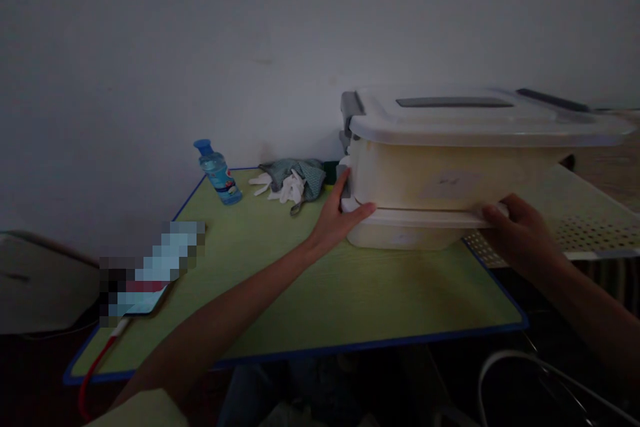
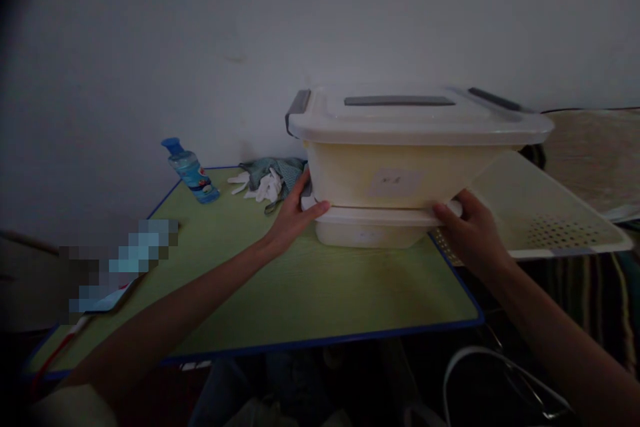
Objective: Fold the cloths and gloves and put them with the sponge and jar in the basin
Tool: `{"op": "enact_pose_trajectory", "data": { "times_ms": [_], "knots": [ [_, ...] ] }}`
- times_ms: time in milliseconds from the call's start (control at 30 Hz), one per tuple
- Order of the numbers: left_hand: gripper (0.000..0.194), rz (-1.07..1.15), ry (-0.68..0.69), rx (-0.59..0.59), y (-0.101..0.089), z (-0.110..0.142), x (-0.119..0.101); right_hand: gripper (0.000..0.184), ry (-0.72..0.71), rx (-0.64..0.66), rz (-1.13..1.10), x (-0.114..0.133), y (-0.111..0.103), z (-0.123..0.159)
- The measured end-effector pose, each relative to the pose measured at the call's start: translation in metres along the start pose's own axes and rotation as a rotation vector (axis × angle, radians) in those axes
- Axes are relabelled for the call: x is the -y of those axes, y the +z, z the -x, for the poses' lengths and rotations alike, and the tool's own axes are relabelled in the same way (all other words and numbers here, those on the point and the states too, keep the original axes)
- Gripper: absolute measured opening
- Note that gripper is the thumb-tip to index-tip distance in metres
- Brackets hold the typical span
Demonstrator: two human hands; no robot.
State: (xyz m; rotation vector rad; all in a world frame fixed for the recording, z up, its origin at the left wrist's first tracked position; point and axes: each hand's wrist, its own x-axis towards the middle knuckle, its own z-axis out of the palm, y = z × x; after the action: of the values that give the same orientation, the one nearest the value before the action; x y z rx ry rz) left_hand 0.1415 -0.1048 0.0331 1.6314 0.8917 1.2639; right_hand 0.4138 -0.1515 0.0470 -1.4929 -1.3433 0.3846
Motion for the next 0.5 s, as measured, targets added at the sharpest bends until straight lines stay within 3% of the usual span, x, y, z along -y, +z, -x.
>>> {"op": "enact_pose_trajectory", "data": {
  "times_ms": [100,267,500],
  "knots": [
    [0.071,-0.012,-0.008,-0.011,0.001,0.001,-0.003,0.028,0.093,-0.012,-0.088,0.007,0.002,0.003],
    [0.069,-0.010,0.012,-0.015,0.000,0.002,-0.020,0.029,0.130,-0.075,-0.104,0.014,0.001,0.005],
    [0.064,0.071,0.010,-0.043,-0.002,-0.001,-0.060,0.034,0.116,-0.064,-0.336,0.060,-0.013,0.004]
  ]
}}
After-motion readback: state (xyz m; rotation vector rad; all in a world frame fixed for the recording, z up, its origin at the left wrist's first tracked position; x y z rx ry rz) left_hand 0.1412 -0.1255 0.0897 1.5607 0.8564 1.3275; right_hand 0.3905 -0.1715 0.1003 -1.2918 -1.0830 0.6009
